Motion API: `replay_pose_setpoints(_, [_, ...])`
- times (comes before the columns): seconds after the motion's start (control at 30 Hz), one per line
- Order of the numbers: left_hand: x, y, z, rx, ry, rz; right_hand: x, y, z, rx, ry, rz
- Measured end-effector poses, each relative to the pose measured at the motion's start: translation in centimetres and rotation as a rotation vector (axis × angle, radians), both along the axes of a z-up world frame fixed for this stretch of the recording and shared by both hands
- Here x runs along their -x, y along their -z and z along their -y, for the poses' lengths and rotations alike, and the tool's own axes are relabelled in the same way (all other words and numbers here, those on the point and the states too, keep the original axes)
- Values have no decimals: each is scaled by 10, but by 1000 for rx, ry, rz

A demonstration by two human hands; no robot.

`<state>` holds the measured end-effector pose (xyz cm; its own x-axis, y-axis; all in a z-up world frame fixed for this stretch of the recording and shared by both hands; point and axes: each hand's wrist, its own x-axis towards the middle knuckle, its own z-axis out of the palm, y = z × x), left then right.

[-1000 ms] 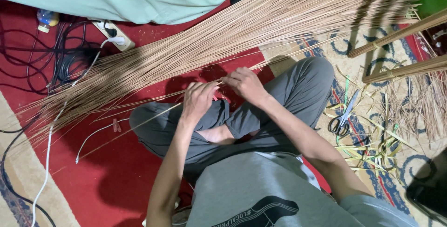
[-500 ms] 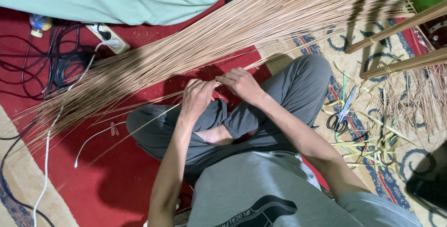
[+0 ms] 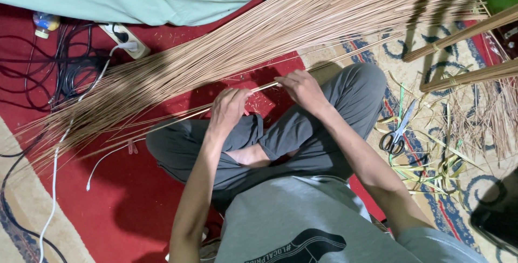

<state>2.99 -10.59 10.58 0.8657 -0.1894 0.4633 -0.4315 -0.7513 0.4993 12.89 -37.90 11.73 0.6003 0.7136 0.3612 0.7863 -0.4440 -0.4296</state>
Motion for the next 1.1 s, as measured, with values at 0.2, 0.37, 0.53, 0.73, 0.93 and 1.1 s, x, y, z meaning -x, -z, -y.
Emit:
replay_pose_setpoints(0.2, [-3, -26, 37, -21, 67, 33, 25, -45, -30, -38, -128, -240])
replay_pose_setpoints(0.37, [-8, -12, 28, -67, 121, 69, 26, -48, -25, 50, -114, -336])
replay_pose_setpoints(0.53, [-3, -30, 24, -59, 111, 76, 24, -42, -16, 66, -121, -239])
replay_pose_setpoints(0.73, [-1, -37, 33, -34, 37, 84, 15, -56, -13, 69, -146, 70])
replay_pose_setpoints(0.93, [1, -31, 12, -63, 43, 101, -3, -45, 14, 76, -126, 105])
replay_pose_setpoints(1.1, [-7, -35, 33, -74, 49, 154, 17, -64, -32, 50, -154, 210])
